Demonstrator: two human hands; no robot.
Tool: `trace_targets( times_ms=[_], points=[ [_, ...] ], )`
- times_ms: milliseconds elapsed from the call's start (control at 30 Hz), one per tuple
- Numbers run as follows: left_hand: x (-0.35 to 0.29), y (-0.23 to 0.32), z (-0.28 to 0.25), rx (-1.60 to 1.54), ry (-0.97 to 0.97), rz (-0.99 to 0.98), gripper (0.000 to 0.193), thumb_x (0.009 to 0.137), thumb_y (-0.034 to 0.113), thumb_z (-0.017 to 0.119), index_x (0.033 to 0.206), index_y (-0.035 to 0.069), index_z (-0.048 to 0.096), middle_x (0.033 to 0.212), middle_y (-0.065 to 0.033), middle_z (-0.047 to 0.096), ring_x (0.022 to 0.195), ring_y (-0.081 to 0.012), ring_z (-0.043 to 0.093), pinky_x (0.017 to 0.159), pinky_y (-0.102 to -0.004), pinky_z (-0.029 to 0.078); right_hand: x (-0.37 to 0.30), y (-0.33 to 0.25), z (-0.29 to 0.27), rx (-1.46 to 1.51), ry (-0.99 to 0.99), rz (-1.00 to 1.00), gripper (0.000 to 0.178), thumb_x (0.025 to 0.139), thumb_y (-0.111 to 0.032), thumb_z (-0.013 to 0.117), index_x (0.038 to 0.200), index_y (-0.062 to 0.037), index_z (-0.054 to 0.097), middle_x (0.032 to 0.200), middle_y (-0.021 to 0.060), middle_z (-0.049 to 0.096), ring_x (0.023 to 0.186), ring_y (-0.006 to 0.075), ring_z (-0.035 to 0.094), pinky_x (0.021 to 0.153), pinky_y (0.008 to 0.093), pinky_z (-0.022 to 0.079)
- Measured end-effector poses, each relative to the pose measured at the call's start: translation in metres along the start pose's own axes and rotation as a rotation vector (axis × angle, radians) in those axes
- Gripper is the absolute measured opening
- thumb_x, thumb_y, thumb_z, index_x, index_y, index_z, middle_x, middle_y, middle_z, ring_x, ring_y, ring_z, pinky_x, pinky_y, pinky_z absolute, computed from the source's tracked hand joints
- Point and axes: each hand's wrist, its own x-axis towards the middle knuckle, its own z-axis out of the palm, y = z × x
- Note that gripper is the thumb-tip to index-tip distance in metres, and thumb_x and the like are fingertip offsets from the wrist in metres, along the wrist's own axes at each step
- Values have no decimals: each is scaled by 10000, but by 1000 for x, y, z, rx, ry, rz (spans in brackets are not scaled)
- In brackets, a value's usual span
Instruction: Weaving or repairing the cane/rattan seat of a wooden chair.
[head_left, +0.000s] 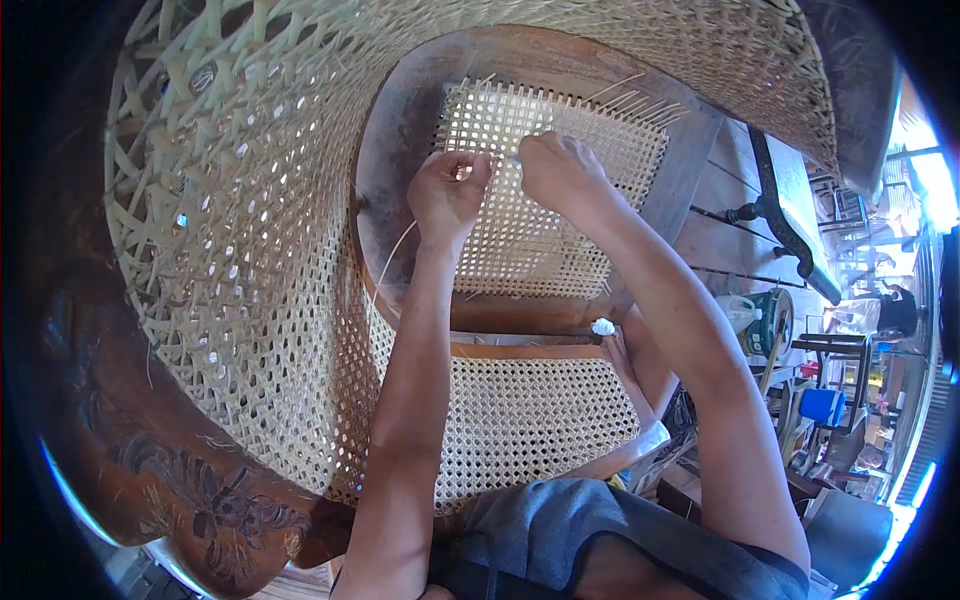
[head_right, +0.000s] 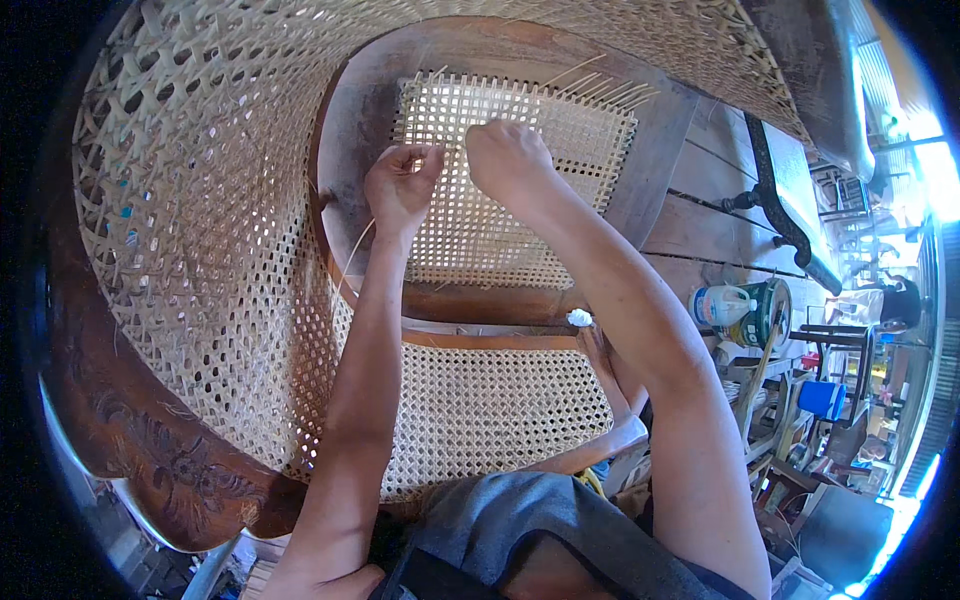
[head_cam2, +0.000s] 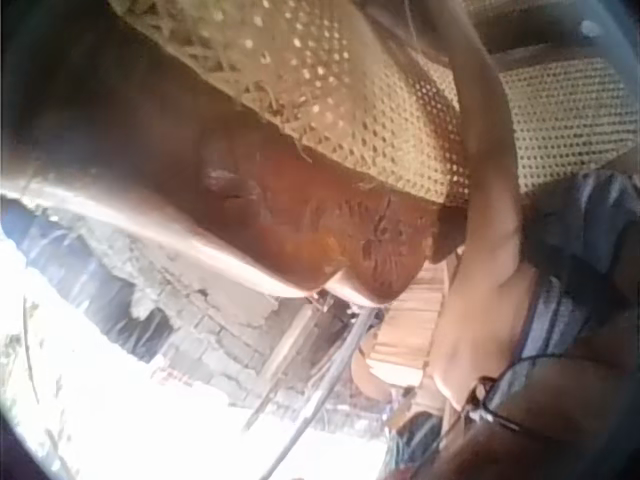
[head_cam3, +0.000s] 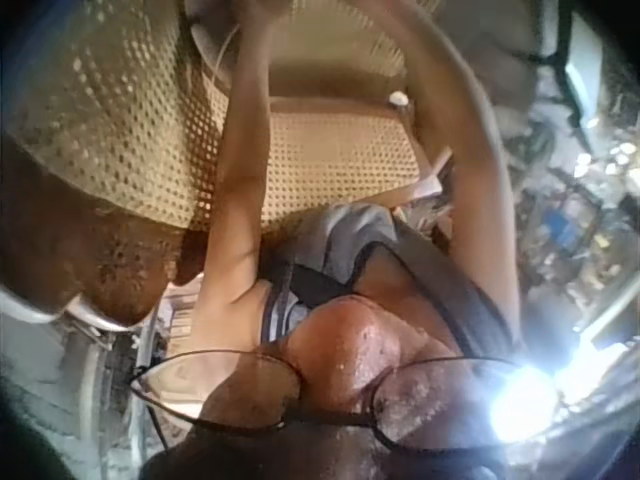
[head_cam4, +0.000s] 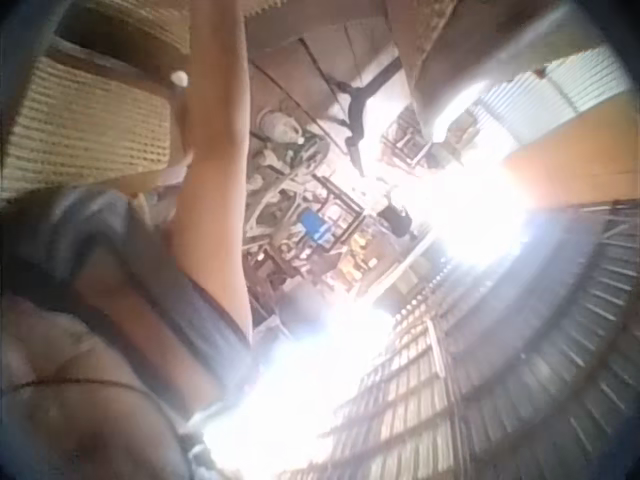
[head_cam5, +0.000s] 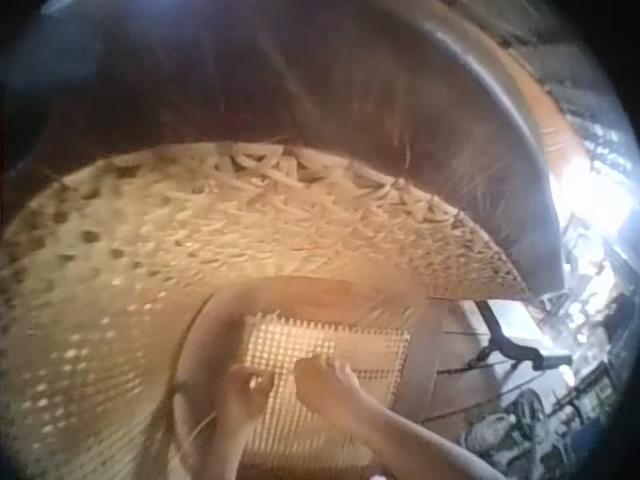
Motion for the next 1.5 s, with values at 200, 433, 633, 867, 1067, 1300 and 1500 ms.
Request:
trace_targets(
  times_ms=[200,433,633,867,1067,1300,1500],
  points=[
    [-2,21,-3,182,-50,-26,252,808,375,713,834,127,746,811,-95,695,759,-274,682,680,-356,517,1,-14,3,12,37,-21,219,893,-81,503,962,-27,704,1016,200,681,974,366,671,810,453,557],
    [2,16,-9,168,-122,-18,276,813,379,750,866,109,746,758,-44,711,675,-158,676,656,-291,508,10,-8,-6,-38,-61,-2,222,903,-125,524,984,-27,706,1043,183,685,977,344,676,842,448,545],
    [3,49,-8,357,-231,-17,217,807,307,745,910,116,729,858,-84,694,769,-241,672,698,-354,521,16,0,-5,-79,-141,86,246,878,-209,568,953,-15,700,1024,205,687,996,355,665,859,445,524],
    [-6,50,10,302,-105,189,142,816,189,675,936,116,672,967,-143,613,788,-337,650,787,-421,535,-12,34,-48,-223,-102,176,346,924,-341,538,886,-49,720,906,150,709,912,307,686,802,435,532],
    [3,52,26,-443,-404,-90,232,931,198,665,1041,-4,699,875,-39,710,744,-65,605,668,-238,491,-30,48,-51,-50,150,89,438,935,-441,525,816,-53,692,831,178,688,853,341,674,777,464,525],
    [-2,21,25,-485,-214,17,59,912,41,651,858,32,673,762,50,597,643,8,453,558,-165,371,-4,26,-9,20,-95,140,187,871,-113,541,911,-31,705,944,180,700,905,333,691,759,423,554],
    [-5,28,24,-329,-187,20,53,894,16,623,848,15,596,714,57,551,609,-17,450,542,-198,382,1,14,5,-18,60,32,195,873,-115,534,938,-46,703,996,164,695,959,327,680,805,421,541]
  ],
)
